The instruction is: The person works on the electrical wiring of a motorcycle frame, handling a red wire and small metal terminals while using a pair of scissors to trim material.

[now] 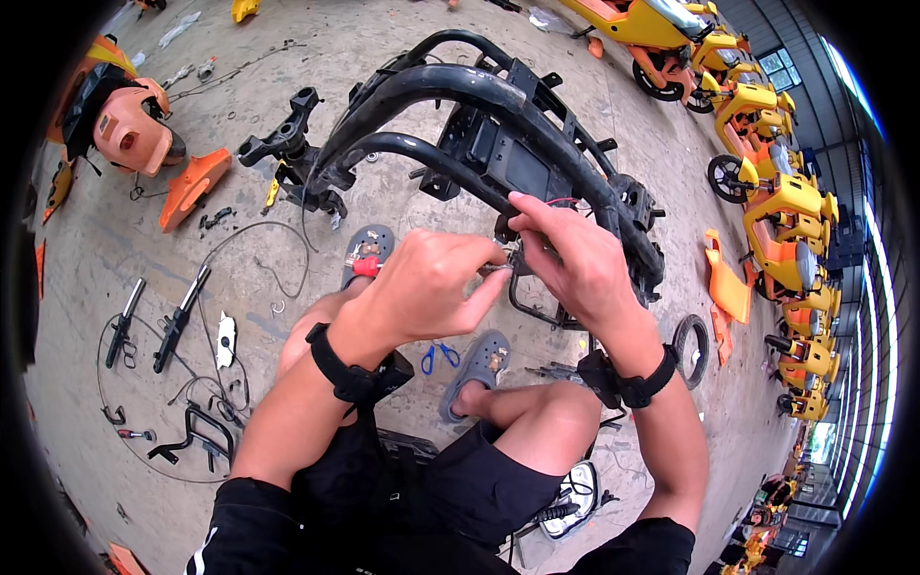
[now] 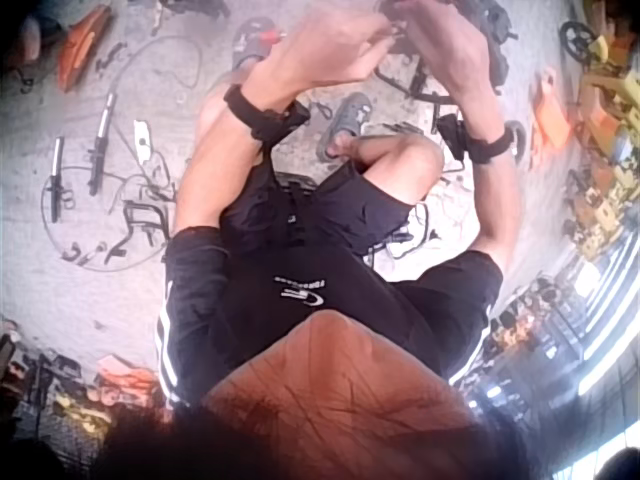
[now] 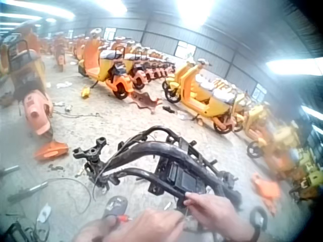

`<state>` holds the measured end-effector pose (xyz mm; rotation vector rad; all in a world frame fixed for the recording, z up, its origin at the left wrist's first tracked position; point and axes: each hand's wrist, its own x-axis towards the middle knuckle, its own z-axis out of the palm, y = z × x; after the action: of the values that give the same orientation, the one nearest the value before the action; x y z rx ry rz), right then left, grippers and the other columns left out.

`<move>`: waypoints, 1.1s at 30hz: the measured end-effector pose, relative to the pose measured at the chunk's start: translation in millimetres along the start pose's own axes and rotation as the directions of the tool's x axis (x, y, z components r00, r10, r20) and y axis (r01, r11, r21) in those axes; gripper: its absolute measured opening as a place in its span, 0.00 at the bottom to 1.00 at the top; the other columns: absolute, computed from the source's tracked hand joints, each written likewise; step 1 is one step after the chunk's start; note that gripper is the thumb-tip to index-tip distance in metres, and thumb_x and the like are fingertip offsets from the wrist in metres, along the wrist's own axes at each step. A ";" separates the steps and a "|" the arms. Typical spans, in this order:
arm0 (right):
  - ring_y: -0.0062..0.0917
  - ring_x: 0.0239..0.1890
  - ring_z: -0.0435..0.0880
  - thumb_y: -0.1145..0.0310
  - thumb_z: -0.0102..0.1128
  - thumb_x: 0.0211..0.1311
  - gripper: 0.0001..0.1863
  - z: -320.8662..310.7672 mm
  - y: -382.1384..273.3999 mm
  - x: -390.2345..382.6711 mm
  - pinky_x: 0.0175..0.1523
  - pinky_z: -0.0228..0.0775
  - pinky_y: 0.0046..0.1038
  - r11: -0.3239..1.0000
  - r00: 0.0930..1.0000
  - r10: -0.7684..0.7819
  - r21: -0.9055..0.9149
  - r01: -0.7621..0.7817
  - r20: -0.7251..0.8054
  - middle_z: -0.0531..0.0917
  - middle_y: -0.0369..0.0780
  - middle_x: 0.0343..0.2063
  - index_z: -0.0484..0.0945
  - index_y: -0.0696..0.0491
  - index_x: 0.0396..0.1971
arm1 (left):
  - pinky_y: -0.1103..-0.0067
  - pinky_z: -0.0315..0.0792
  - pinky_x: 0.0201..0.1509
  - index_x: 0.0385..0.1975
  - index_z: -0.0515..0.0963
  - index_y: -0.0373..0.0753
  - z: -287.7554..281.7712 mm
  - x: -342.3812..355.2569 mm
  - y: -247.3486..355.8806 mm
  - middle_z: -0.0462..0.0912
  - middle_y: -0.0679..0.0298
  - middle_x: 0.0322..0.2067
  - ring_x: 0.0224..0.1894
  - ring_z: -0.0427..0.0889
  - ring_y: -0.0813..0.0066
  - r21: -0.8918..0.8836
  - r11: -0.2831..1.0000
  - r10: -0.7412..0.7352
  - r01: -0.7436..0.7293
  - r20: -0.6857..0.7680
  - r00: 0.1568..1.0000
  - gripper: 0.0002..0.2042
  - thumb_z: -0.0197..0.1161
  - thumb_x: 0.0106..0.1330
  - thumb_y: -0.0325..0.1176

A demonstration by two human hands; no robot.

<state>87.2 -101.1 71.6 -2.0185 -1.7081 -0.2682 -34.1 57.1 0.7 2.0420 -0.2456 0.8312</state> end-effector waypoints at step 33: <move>0.31 0.39 0.87 0.85 0.65 0.59 0.28 4.9 0.6 -4.6 0.48 0.79 0.30 0.999 0.998 0.042 0.010 -0.042 -0.036 0.87 0.42 0.38 0.77 0.56 0.61 | 0.69 0.79 0.31 0.31 0.81 0.34 0.4 -0.8 1.5 0.86 0.54 0.26 0.28 0.86 0.55 -0.036 0.999 -0.013 0.012 -0.021 1.000 0.05 0.69 0.56 0.24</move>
<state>86.0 -102.9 65.1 -2.0284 -1.6403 -0.2803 -35.2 55.8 1.0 1.9984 -0.2342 0.8340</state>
